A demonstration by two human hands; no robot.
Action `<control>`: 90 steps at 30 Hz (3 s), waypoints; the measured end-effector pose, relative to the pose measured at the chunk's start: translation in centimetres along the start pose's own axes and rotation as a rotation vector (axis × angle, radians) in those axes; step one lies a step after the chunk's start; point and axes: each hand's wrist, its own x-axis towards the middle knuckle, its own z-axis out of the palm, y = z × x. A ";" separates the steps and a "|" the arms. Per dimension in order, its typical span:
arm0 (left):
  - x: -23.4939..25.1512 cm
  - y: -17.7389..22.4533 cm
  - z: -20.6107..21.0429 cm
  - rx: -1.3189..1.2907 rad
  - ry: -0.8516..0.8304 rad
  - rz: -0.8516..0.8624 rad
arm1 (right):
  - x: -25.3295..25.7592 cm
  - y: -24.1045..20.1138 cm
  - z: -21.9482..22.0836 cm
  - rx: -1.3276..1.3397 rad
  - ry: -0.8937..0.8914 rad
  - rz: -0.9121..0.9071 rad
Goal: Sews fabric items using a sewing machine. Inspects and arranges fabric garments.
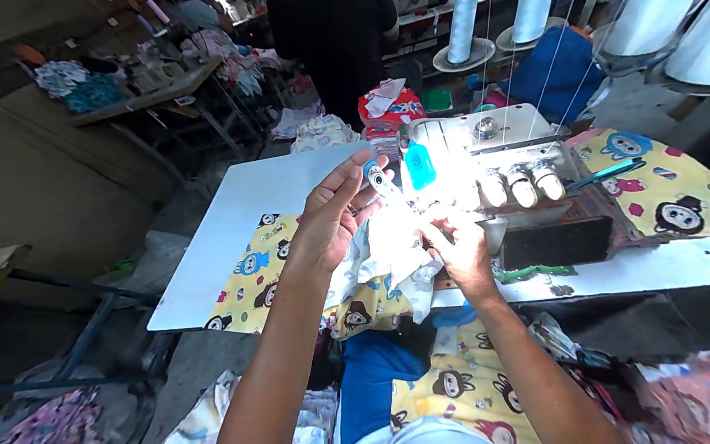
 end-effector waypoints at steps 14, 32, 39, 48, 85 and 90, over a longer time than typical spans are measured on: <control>-0.6 0.4 -0.1 -0.077 -0.006 -0.015 | -0.1 0.1 0.2 -0.038 -0.023 -0.023; -6.0 -7.2 0.7 0.114 -0.288 0.130 | -4.0 -6.6 -3.6 -0.009 -0.110 0.047; -5.7 -7.7 -0.4 0.023 -0.552 0.188 | -3.9 -6.4 -3.9 -0.008 -0.128 0.115; -6.2 -6.8 -0.9 0.443 -0.384 0.269 | -4.2 -6.3 -4.6 0.204 -0.236 0.203; -5.2 1.8 -2.8 1.346 -0.979 0.432 | -4.0 -6.2 -3.9 -0.152 -0.647 -0.079; -4.6 1.6 -2.1 1.456 -0.932 0.426 | -4.0 -6.6 -3.8 -0.166 -0.626 -0.100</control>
